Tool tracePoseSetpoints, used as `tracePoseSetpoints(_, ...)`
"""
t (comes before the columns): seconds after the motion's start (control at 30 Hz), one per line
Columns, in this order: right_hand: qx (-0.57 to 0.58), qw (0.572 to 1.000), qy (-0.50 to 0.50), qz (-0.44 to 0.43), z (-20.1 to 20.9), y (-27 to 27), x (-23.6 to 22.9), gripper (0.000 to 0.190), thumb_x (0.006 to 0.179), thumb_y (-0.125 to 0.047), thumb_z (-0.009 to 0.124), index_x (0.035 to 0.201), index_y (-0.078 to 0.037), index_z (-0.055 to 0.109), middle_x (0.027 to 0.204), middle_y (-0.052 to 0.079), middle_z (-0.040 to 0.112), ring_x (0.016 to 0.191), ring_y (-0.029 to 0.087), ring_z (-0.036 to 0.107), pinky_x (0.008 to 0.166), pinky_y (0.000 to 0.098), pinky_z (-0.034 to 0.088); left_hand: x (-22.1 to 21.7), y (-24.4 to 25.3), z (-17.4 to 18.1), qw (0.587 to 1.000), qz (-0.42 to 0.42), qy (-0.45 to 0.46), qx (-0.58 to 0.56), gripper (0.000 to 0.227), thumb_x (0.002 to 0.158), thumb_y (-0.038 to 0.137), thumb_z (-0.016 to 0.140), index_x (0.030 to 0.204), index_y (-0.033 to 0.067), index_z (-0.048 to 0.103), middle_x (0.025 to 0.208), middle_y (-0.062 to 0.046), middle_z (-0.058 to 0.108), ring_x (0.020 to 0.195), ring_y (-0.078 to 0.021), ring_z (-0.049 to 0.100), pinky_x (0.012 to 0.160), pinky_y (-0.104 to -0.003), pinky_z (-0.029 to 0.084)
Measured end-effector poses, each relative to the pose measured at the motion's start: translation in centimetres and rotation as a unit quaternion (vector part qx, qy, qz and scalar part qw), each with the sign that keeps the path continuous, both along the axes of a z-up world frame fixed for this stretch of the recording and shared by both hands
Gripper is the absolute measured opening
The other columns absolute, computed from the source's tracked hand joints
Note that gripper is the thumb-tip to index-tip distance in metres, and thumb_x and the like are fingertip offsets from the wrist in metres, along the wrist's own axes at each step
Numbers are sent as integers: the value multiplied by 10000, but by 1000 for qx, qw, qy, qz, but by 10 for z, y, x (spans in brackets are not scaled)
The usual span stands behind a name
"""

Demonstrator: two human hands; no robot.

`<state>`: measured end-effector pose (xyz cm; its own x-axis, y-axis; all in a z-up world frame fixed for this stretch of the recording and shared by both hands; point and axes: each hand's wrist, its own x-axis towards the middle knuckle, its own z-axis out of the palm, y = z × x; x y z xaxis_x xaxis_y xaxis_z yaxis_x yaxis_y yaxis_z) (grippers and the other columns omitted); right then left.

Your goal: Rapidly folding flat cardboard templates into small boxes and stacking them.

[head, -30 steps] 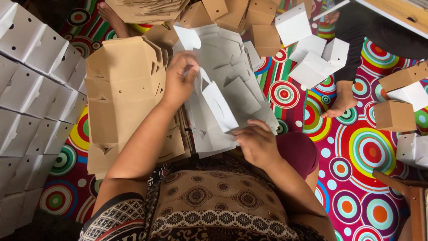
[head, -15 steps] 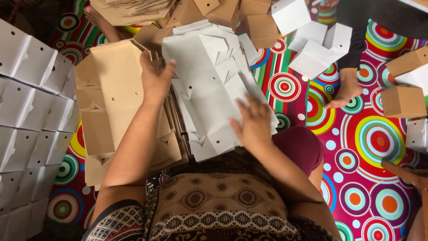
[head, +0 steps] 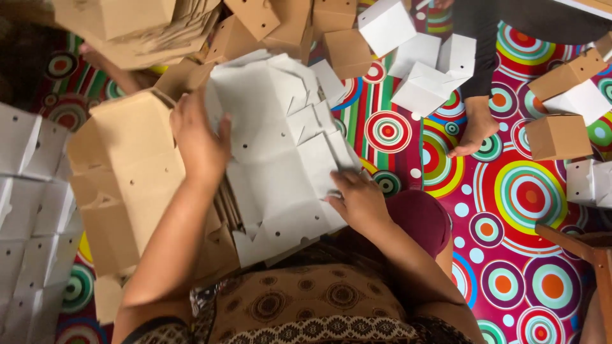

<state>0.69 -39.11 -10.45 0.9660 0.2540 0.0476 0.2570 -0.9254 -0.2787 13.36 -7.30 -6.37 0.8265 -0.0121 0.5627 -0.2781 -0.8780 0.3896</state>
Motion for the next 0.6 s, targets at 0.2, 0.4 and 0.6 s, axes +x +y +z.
tracePoseSetpoints(0.2,341,937,75,-22,22,-63,50,313,883,-238,803,1173,-123,771,978,141,781,994,345,749,849,431,578,-65,-97,44,844,-220,421,250,859,864,722,552,1573,279,355,1707,-78,145,1533,-504,6,1057,-850,9)
tracePoseSetpoints(0.4,26,962,77,-260,-90,-197,217,872,801,-301,849,1554,-116,451,1555,272,381,1367,536,469,1082,635,451,-65,-106,47,720,-223,582,305,1088,838,719,652,1642,349,20,1709,-109,-190,1526,-474,-208,1088,-814,-71)
tracePoseSetpoints(0.6,-138,929,143,-311,-114,-271,278,1315,665,-197,917,1665,-209,62,1710,230,-23,1535,450,-93,1170,758,93,-64,-99,0,726,-239,556,328,1272,745,806,721,1643,325,-40,1657,-130,-321,1435,-441,-370,1067,-823,-104)
